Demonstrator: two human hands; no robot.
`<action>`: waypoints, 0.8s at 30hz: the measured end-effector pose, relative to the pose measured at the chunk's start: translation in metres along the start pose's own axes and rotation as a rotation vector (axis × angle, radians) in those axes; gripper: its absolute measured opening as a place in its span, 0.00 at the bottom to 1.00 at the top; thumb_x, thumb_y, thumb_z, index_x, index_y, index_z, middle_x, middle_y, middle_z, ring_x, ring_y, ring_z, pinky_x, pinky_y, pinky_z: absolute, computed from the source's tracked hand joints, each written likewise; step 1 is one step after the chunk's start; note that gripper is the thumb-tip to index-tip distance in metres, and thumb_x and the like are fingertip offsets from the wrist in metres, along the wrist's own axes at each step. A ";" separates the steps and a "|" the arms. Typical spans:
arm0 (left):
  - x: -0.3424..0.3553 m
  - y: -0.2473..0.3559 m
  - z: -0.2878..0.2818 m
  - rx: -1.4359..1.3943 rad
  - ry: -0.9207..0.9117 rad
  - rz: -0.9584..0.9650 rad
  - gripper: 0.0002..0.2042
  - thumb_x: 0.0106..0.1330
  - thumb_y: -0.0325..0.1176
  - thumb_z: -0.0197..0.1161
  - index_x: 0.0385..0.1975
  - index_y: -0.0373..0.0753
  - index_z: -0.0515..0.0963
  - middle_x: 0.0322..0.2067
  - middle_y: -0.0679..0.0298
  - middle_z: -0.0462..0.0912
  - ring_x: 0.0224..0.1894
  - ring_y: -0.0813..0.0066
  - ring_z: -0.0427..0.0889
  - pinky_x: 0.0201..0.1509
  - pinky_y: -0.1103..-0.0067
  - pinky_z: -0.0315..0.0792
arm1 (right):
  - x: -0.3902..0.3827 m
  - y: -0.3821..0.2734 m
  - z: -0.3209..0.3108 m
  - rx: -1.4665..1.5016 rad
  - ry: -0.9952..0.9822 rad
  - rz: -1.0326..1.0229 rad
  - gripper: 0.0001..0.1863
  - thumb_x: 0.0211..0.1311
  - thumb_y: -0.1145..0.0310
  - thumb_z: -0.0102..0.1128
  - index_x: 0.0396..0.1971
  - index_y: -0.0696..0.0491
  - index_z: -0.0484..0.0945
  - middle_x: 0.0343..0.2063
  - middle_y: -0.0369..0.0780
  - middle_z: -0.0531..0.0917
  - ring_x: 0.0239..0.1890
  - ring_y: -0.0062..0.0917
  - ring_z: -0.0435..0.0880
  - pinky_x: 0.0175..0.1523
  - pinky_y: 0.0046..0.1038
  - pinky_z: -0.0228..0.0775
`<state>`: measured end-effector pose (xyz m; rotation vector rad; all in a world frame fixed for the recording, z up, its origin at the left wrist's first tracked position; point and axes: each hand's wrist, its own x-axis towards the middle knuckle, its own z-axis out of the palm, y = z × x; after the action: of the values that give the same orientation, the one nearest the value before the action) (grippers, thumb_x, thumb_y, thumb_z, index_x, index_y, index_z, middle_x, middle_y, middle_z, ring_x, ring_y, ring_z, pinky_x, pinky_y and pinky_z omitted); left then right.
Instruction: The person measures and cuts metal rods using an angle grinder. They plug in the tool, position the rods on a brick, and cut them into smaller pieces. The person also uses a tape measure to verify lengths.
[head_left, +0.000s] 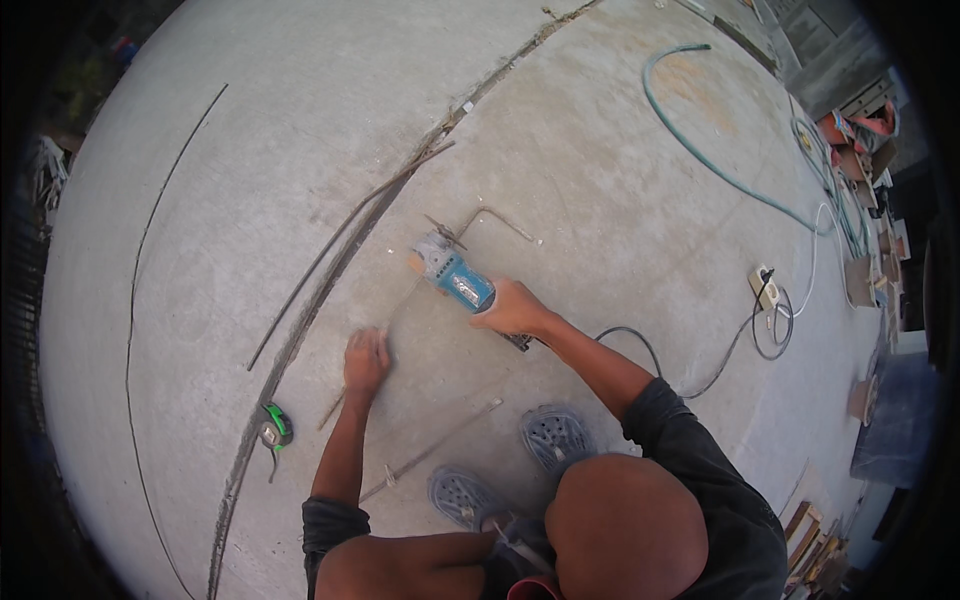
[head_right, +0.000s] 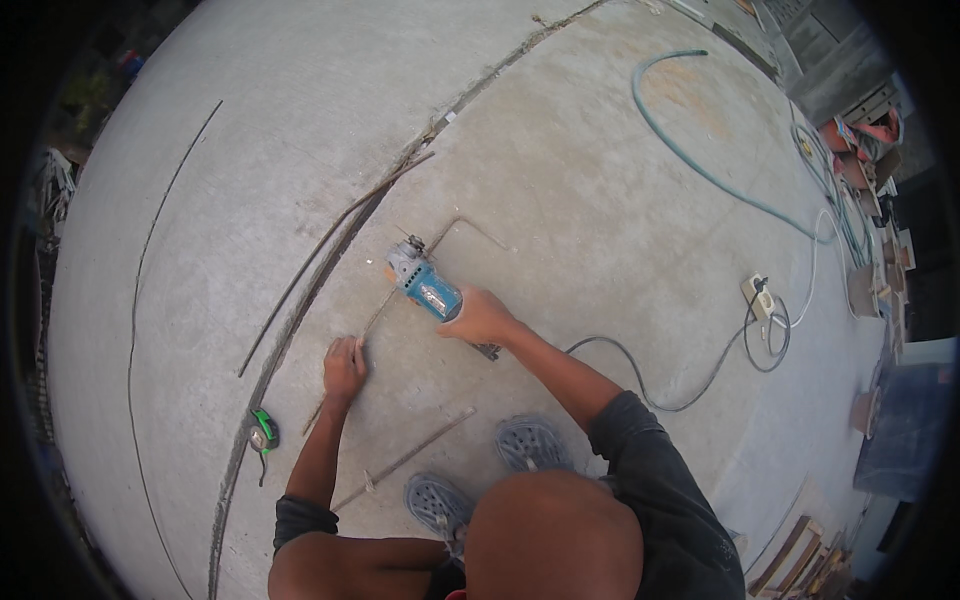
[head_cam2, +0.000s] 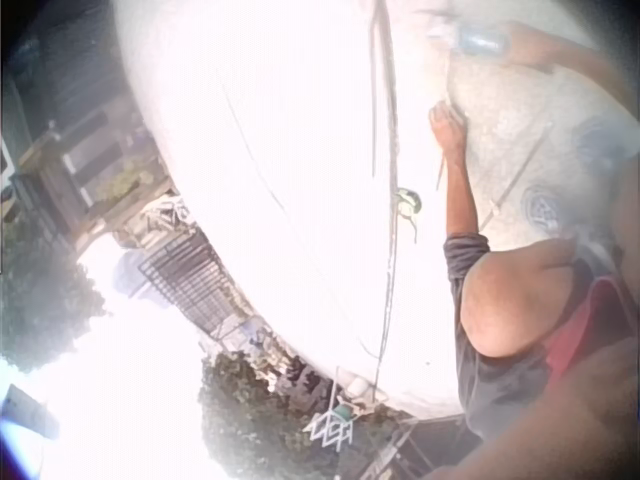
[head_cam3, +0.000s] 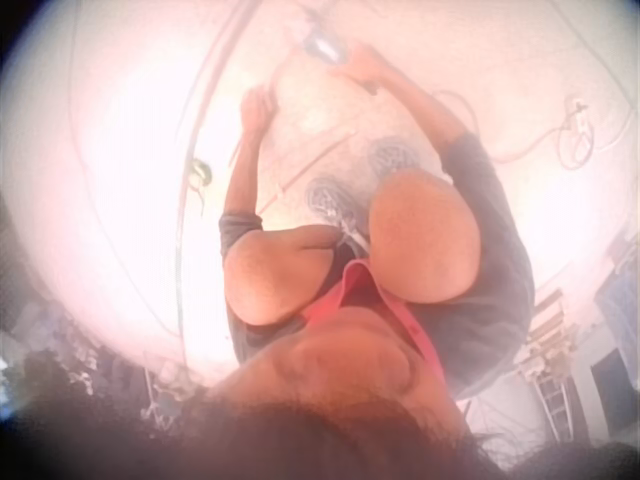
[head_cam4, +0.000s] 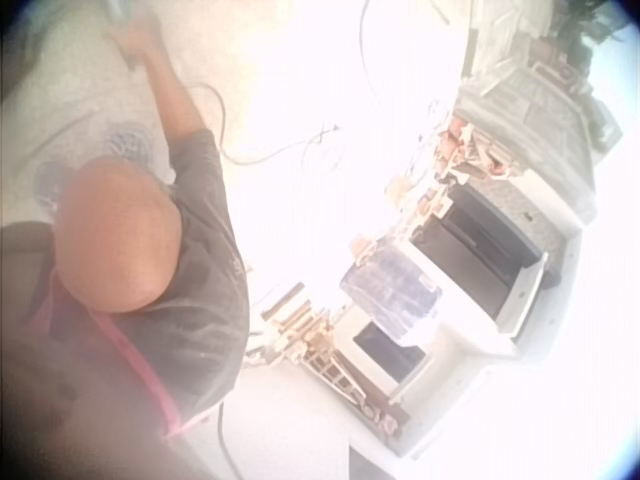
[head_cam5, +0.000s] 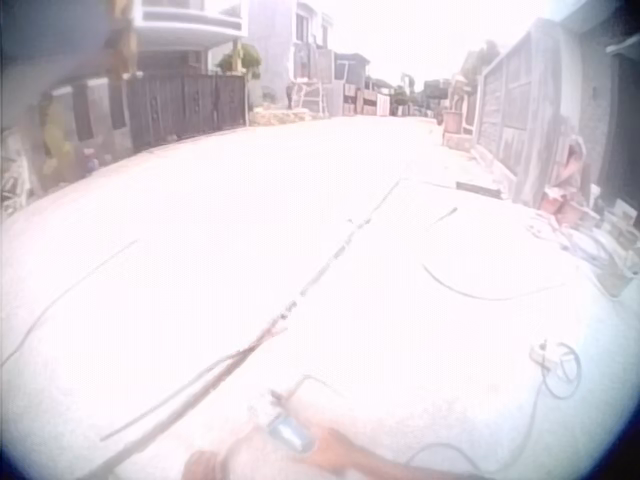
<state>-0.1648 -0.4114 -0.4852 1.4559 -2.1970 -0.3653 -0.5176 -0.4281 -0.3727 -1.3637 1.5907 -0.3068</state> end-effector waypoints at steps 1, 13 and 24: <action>-0.001 0.000 0.000 -0.008 0.000 -0.004 0.07 0.76 0.29 0.63 0.34 0.34 0.80 0.32 0.48 0.81 0.39 0.43 0.81 0.46 0.54 0.75 | -0.005 -0.001 0.000 0.004 0.014 0.005 0.31 0.47 0.53 0.81 0.46 0.59 0.86 0.42 0.52 0.91 0.45 0.45 0.92 0.54 0.40 0.82; 0.016 -0.003 -0.030 0.032 0.091 -0.018 0.06 0.75 0.29 0.65 0.34 0.37 0.81 0.31 0.54 0.84 0.37 0.50 0.82 0.43 0.60 0.70 | -0.094 0.000 -0.072 0.160 0.105 0.019 0.24 0.50 0.62 0.77 0.45 0.59 0.83 0.33 0.40 0.87 0.35 0.27 0.86 0.46 0.34 0.80; 0.104 -0.029 -0.054 0.261 0.380 -0.143 0.15 0.78 0.45 0.67 0.48 0.38 0.81 0.49 0.58 0.84 0.50 0.55 0.80 0.63 0.55 0.67 | -0.131 0.016 -0.074 0.299 0.085 0.124 0.13 0.52 0.71 0.74 0.37 0.57 0.82 0.28 0.36 0.86 0.28 0.21 0.84 0.38 0.27 0.78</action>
<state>-0.1470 -0.5162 -0.4279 1.6654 -1.8905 0.1517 -0.5999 -0.3389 -0.2826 -1.0308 1.6176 -0.5101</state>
